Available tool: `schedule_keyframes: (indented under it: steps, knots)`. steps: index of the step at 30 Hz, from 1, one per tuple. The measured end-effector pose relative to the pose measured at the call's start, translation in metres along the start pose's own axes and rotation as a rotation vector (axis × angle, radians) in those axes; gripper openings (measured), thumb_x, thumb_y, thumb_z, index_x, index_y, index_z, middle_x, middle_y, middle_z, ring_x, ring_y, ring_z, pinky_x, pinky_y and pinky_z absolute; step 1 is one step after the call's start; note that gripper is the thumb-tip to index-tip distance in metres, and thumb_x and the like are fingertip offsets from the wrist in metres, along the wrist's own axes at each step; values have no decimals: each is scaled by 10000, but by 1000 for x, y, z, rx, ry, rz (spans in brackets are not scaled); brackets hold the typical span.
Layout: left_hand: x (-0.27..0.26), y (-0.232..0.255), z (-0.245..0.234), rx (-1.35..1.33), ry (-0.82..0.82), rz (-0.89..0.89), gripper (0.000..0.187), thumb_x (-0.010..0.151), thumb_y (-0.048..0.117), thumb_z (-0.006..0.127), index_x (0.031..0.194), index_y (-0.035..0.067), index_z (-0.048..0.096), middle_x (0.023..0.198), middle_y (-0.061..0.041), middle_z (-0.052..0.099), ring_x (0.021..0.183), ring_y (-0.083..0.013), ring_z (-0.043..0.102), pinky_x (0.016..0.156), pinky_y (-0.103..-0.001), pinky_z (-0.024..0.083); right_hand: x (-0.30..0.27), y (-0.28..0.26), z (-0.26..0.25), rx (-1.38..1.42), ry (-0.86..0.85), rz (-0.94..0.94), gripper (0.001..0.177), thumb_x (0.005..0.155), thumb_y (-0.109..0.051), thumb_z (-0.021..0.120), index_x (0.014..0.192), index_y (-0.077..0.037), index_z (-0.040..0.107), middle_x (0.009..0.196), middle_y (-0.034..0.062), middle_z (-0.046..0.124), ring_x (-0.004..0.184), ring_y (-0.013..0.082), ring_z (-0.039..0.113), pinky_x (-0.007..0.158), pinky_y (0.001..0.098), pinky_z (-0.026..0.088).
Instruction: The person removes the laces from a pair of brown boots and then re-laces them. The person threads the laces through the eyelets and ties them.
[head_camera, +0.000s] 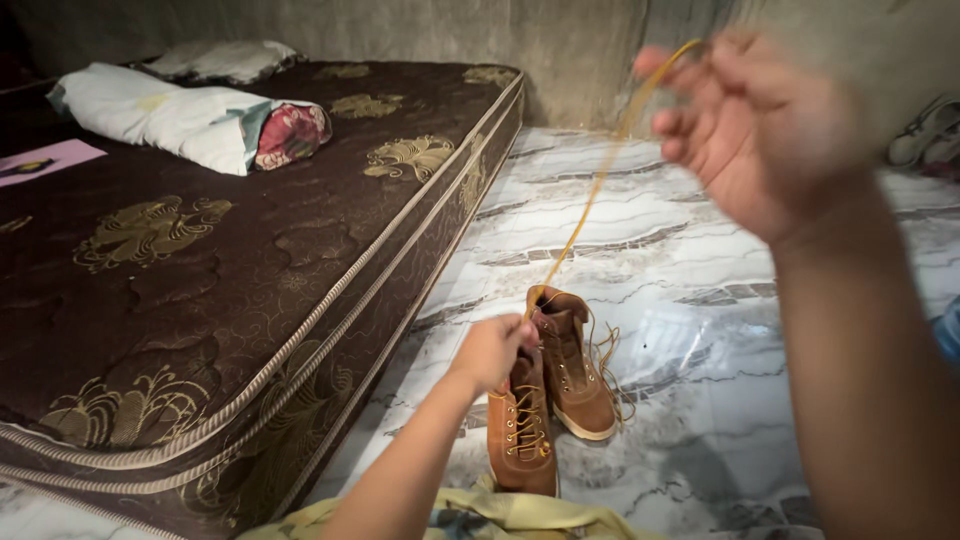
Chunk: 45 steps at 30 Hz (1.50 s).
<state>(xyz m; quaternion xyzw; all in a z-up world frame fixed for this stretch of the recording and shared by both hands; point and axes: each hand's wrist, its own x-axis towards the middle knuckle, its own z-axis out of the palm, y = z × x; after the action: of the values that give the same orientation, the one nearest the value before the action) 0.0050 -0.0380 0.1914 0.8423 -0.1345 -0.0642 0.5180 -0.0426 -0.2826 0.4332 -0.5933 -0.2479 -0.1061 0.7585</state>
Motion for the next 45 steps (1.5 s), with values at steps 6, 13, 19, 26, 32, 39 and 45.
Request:
schedule_keyframes:
  steps: [6,13,19,26,32,39,45]
  knots:
    - [-6,46,-10,-339,69,24,231,1022,197,541,1022,37,708,878,-112,777,616,-198,695,575,-365,542,-9,129,-20,271,25,500,233,977,-182,465,809,-52,560,1355,391,630,778,234,623,783,354,551]
    - [-23,35,-8,-54,213,283,199,959,149,683,1082,47,801,882,-83,808,742,-132,694,682,-275,558,-73,248,22,185,26,797,155,998,-301,514,1007,-162,582,905,55,664,819,236,677,712,453,567]
    - [2,-35,-28,-175,42,188,245,876,14,722,1112,78,740,1004,-64,787,878,-142,740,777,-340,589,-46,253,-2,328,172,721,153,965,-193,488,925,-76,576,687,22,534,631,217,552,664,397,531]
    - [13,-144,26,363,68,70,602,847,-118,592,1360,193,652,1383,-104,648,1257,-254,621,1070,-347,458,-69,252,-16,201,290,817,242,924,-201,495,726,-179,358,542,-51,323,501,123,366,511,300,355]
    - [11,-141,32,575,-49,-29,516,883,-19,587,1315,261,607,1600,65,379,1231,-252,607,984,-382,518,-75,249,-42,406,257,839,208,886,-237,497,704,-174,417,521,-83,231,447,96,215,409,273,171]
    - [-7,-121,19,512,-7,31,461,826,-29,620,1213,222,624,1544,71,429,1177,-291,619,938,-410,528,-72,266,-79,439,439,749,173,895,-227,481,737,-162,458,521,-74,202,449,94,186,406,278,159]
    - [-13,-125,9,482,-12,88,515,830,-28,632,1255,264,624,1535,75,449,1173,-301,624,938,-422,519,-83,247,-65,350,328,693,132,913,-254,486,809,-179,454,519,-71,203,441,96,188,388,286,157]
